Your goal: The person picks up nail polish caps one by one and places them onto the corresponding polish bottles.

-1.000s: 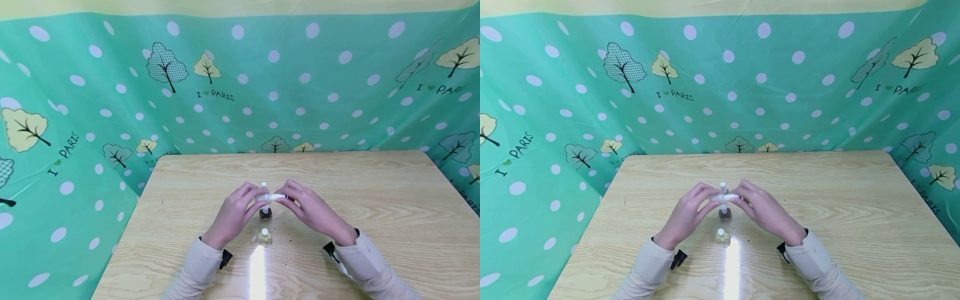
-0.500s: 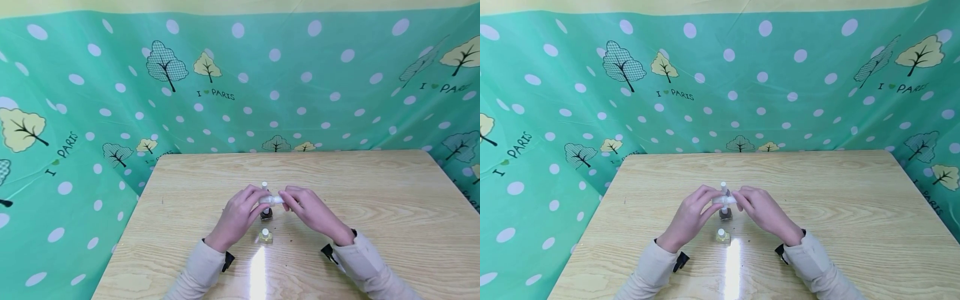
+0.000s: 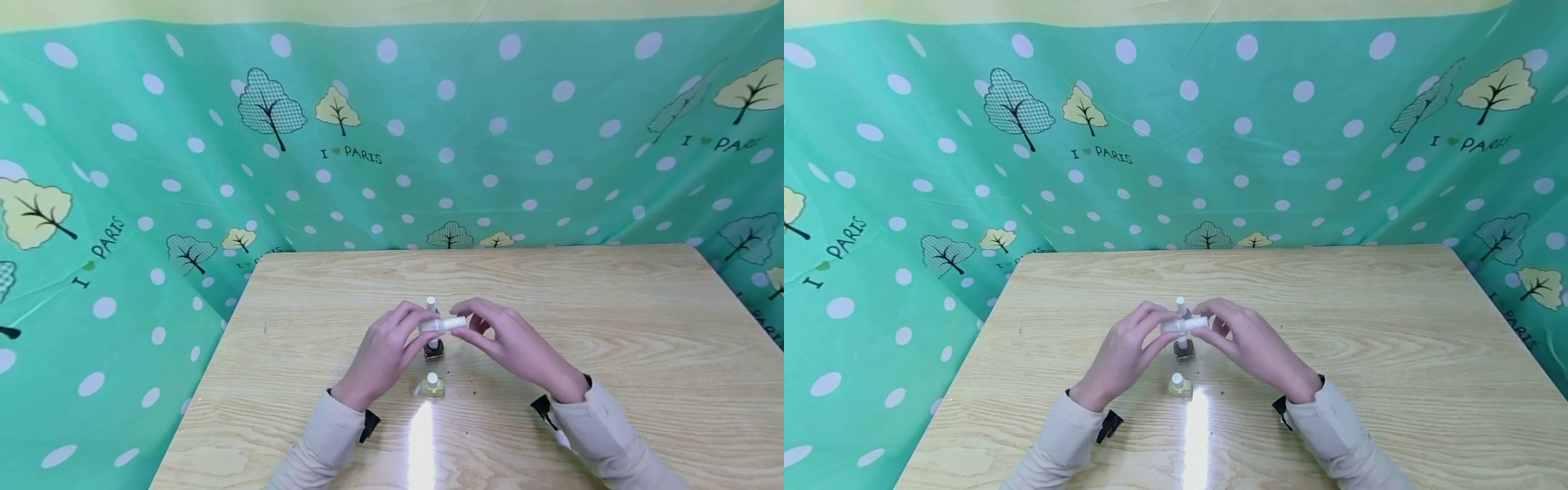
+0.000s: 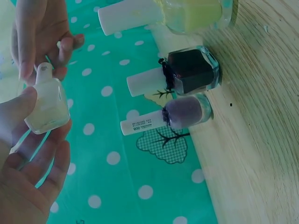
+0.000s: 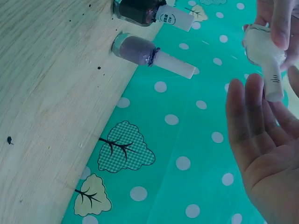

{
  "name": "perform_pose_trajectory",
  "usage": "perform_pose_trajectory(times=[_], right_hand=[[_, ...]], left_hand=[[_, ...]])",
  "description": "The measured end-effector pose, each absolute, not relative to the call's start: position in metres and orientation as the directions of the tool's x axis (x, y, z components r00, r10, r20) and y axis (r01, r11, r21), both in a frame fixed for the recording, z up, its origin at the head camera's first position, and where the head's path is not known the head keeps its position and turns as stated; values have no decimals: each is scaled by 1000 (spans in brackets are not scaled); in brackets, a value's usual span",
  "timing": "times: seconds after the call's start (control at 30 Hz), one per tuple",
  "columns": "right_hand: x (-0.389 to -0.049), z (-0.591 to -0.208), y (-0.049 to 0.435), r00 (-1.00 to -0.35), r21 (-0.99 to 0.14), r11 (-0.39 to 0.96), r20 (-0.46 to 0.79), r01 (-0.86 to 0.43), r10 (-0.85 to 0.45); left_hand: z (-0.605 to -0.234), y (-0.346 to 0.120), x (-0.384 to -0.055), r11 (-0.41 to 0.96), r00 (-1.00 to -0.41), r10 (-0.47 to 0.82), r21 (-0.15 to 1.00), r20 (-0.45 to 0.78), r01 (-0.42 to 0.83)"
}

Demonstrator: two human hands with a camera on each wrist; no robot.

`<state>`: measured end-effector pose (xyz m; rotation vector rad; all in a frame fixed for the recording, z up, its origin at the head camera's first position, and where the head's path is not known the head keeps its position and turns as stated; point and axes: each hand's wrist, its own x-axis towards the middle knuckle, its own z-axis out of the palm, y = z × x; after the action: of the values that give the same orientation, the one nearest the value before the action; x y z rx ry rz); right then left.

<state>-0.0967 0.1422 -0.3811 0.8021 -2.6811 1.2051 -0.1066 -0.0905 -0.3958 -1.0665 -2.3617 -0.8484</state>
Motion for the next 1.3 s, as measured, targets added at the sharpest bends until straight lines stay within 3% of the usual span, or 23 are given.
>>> perform_pose_trajectory(times=[0.3,0.77,1.3], right_hand=[[-98,-384,144,-786,-585,527,407,-616,-466],[-98,-384,142,-806,-574,567,380,-591,-454],[-98,-389,136,-825,-559,606,381,-565,-418]], left_hand=[[-395,-92,-107,516,-631,521,376,575,769],[-397,-91,-104,543,-630,534,342,563,767],[-398,-88,-103,545,-579,528,274,621,792]])
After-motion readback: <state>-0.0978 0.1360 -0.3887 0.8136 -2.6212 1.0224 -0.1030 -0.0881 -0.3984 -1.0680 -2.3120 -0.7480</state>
